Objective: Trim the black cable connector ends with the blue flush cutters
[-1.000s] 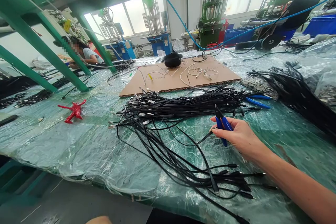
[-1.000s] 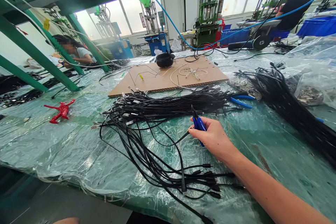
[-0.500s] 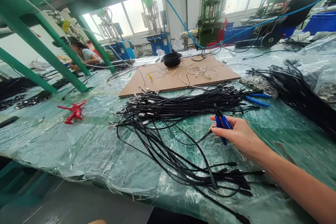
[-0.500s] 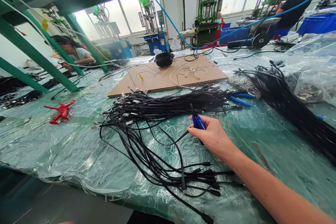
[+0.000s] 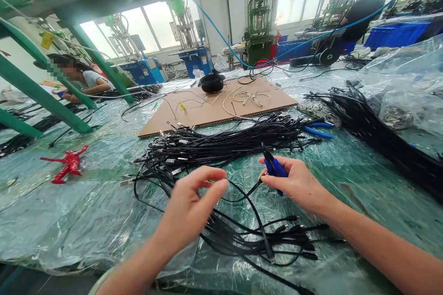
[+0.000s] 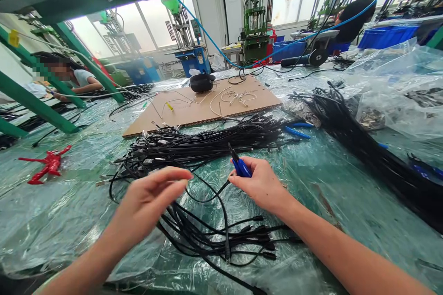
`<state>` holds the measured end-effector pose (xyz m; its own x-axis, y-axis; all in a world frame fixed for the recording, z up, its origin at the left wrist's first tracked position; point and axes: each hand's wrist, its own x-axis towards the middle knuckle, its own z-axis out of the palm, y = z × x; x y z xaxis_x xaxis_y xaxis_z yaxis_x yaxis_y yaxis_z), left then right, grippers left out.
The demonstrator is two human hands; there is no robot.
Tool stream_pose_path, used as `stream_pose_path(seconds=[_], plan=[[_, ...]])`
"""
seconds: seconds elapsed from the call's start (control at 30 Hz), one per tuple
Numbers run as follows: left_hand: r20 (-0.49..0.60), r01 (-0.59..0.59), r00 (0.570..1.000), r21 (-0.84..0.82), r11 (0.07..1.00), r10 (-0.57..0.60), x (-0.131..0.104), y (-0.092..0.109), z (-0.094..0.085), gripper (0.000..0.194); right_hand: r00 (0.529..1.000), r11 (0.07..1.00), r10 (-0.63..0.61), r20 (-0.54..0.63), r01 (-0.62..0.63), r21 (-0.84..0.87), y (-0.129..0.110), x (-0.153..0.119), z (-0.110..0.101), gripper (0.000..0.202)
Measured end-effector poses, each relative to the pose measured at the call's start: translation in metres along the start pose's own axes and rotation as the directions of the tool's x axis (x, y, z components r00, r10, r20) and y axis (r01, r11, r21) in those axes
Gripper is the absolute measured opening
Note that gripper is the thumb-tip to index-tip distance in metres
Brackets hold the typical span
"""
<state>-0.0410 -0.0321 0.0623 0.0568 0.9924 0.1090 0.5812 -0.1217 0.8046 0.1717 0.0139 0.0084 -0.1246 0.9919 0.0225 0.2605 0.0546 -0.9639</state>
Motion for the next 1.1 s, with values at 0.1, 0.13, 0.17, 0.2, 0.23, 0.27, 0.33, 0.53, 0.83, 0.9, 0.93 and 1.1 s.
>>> stream_pose_path(seconds=[0.1,0.13,0.17,0.2,0.23,0.27,0.33,0.53,0.83,0.9,0.93,1.1], plan=[[0.313,0.072,0.95,-0.143,0.987,-0.024,0.026,0.006,0.029,0.026,0.996,0.998,-0.004,0.091,-0.002,0.058,0.002,0.001,-0.001,0.028],[0.391,0.091,0.92,-0.169,0.981,-0.018,0.032,0.006,0.036,0.026,0.995,0.998,-0.004,0.101,-0.003,0.069,0.003,0.001,-0.002,0.028],[0.454,0.111,0.891,-0.199,0.974,-0.009,0.036,0.004,0.042,0.024,0.994,0.997,-0.003,0.106,-0.005,0.075,0.004,0.002,-0.002,0.028],[0.465,0.128,0.885,-0.236,0.963,-0.004,0.04,0.001,0.046,0.021,0.994,0.997,0.0,0.107,-0.008,0.077,0.004,0.003,-0.003,0.028],[0.468,0.138,0.884,-0.254,0.957,-0.003,0.043,-0.002,0.049,0.02,0.994,0.997,0.003,0.107,-0.011,0.076,0.005,0.004,-0.003,0.028],[0.455,0.144,0.891,-0.25,0.957,-0.015,0.045,-0.005,0.052,0.021,0.994,0.997,0.007,0.106,-0.015,0.075,0.006,0.005,-0.003,0.028],[0.428,0.165,0.903,-0.258,0.952,-0.04,0.047,-0.01,0.055,0.023,0.994,0.996,0.009,0.107,-0.018,0.082,0.007,0.007,-0.002,0.028],[0.433,0.331,0.888,-0.371,0.868,-0.154,0.043,-0.016,0.069,0.02,0.991,0.995,-0.006,0.132,-0.007,0.099,0.007,0.01,0.004,0.025],[0.356,0.456,0.884,-0.519,0.723,-0.302,0.044,-0.032,0.075,0.019,0.946,0.814,-0.301,0.117,0.319,-0.485,0.016,0.01,-0.018,0.024],[0.353,0.463,0.882,-0.529,0.711,-0.311,0.045,-0.033,0.075,0.019,0.908,0.693,-0.379,0.179,0.407,-0.595,0.021,0.01,-0.021,0.025],[0.352,0.469,0.88,-0.529,0.707,-0.319,0.045,-0.032,0.075,0.018,0.895,0.64,-0.392,0.211,0.43,-0.637,0.023,0.01,-0.022,0.025],[0.349,0.482,0.874,-0.53,0.698,-0.339,0.045,-0.031,0.075,0.018,0.878,0.474,-0.385,0.283,0.452,-0.756,0.028,0.01,-0.022,0.022]])
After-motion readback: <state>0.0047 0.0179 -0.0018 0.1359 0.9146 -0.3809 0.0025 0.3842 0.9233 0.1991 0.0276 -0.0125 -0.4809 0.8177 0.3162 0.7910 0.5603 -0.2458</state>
